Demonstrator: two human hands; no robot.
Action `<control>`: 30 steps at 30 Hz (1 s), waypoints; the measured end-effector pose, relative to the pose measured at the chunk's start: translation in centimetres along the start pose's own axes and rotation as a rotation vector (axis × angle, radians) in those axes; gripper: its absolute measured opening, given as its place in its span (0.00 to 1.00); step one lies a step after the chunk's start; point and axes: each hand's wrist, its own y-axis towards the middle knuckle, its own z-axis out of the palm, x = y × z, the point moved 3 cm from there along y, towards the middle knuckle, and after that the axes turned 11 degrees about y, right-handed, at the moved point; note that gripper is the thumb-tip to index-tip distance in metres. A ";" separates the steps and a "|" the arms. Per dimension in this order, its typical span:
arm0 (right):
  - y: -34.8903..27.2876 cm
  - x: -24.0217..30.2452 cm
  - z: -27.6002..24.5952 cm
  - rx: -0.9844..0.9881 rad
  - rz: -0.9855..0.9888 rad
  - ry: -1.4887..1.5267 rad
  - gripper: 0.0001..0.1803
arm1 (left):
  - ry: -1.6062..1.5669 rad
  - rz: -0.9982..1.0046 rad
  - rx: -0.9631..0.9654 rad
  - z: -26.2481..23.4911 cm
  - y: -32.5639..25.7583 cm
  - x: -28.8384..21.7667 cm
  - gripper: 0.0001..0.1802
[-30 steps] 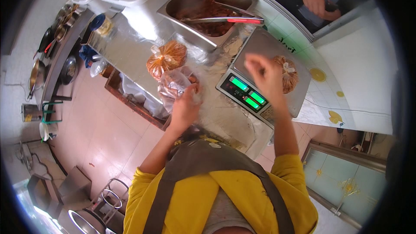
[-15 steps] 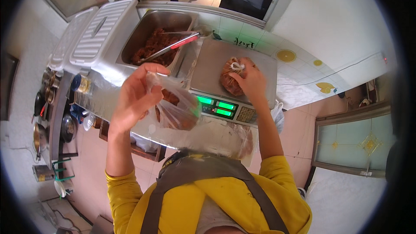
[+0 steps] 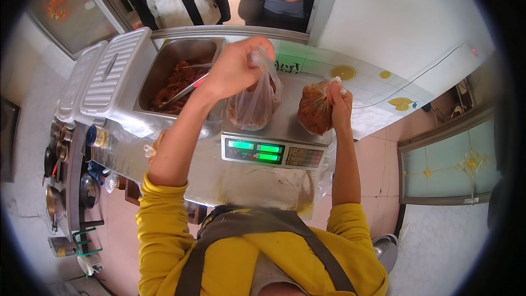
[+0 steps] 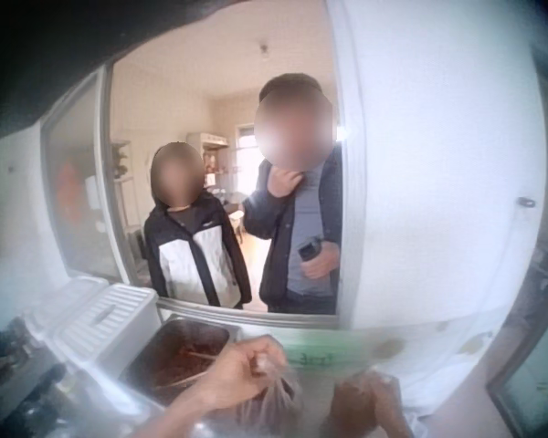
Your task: The person sits on the floor and peels garlic cloves by hand, placing the skins into a cardboard box. Then the person stands, moves to a stainless steel counter, and uses tongs to transfer cooked meat from a metal container into plastic bags, placing the filled bags on a digital scale.
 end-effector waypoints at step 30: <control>-15.3 -3.0 -1.4 -0.384 -0.072 -1.039 0.49 | 0.594 -0.097 -0.330 4.3 -19.5 8.5 0.26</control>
